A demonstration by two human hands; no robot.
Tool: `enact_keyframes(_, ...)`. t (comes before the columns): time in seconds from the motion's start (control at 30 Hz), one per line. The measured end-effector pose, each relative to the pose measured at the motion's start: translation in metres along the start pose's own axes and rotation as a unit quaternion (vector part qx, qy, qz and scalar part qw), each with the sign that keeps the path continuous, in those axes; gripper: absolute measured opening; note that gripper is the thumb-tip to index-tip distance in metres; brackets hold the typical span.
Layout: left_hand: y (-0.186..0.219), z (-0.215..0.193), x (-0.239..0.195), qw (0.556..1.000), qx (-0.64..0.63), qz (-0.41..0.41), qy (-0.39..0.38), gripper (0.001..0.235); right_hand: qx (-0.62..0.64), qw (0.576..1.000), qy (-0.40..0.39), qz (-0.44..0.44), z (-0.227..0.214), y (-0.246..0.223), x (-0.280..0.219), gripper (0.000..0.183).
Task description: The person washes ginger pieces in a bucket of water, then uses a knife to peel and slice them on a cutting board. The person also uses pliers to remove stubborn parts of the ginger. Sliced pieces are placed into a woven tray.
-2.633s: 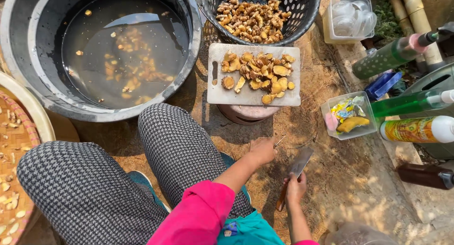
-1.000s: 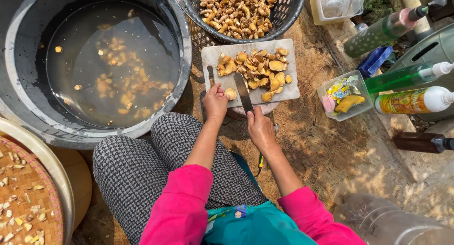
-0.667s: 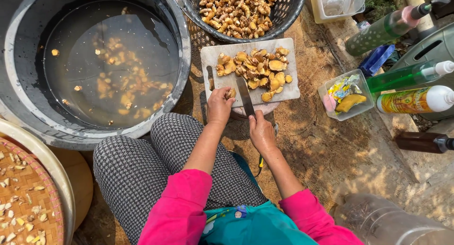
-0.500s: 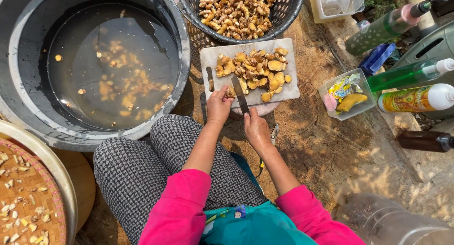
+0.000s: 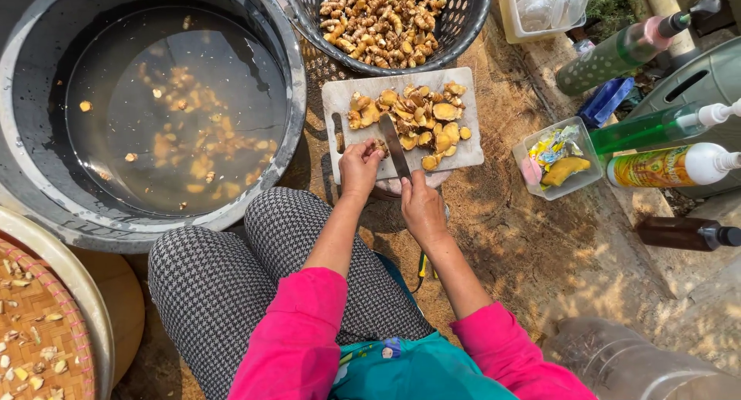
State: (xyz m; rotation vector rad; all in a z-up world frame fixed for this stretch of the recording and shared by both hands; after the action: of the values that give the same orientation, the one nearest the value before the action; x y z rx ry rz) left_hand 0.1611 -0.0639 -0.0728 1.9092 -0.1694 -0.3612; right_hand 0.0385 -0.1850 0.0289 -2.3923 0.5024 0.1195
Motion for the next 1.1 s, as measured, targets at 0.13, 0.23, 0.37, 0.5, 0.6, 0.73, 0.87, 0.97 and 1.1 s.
enact_keyframes(0.13,-0.002,-0.002,0.001,0.999,-0.036,-0.034,0.014,0.036,-0.046,0.999,-0.019,0.004,-0.002,-0.016,0.003,0.022)
enact_keyframes(0.23,-0.006,-0.006,0.005,0.995,-0.051,-0.083,0.001,0.034,-0.059,0.998,-0.028,0.006,0.002,-0.024,0.007,0.023)
enact_keyframes(0.37,0.003,-0.010,0.003,0.994,-0.046,-0.096,-0.009,0.028,-0.068,0.997,-0.033,0.013,0.004,-0.029,0.007,0.023)
enact_keyframes(0.5,-0.007,-0.005,0.011,0.993,-0.034,-0.110,-0.022,0.027,-0.091,0.995,-0.034,0.019,0.011,-0.026,0.014,0.022)
enact_keyframes(0.6,-0.013,-0.004,0.011,0.995,-0.044,-0.087,-0.016,0.025,-0.108,0.993,-0.048,0.023,0.014,-0.029,0.018,0.023)
enact_keyframes(0.73,-0.009,-0.006,0.016,0.992,-0.050,-0.112,-0.029,0.023,-0.124,0.990,-0.057,0.027,0.012,-0.036,0.032,0.023)
enact_keyframes(0.87,-0.009,-0.006,0.022,0.993,-0.057,-0.101,-0.025,0.021,-0.116,0.992,-0.045,0.017,0.020,-0.028,0.044,0.023)
enact_keyframes(0.97,-0.005,-0.006,0.022,0.997,-0.041,-0.068,-0.007,0.020,-0.110,0.992,-0.042,0.034,0.015,-0.026,0.053,0.023)
enact_keyframes(1.1,0.001,-0.010,0.020,0.999,-0.020,-0.047,0.000,0.020,-0.091,0.995,-0.039,0.003,0.014,-0.038,0.066,0.024)
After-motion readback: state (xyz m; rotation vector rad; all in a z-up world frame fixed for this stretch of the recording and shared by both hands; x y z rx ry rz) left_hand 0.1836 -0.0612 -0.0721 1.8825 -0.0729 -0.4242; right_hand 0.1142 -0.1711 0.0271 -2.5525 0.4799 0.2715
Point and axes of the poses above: each hand's wrist, its own x-axis towards the middle knuckle, its own z-axis out of the palm, y = z × x, the point moved 6 cm from there along x, towards the middle knuckle, and after that the axes turned 10 degrees about -y, right-handed, at the moved point
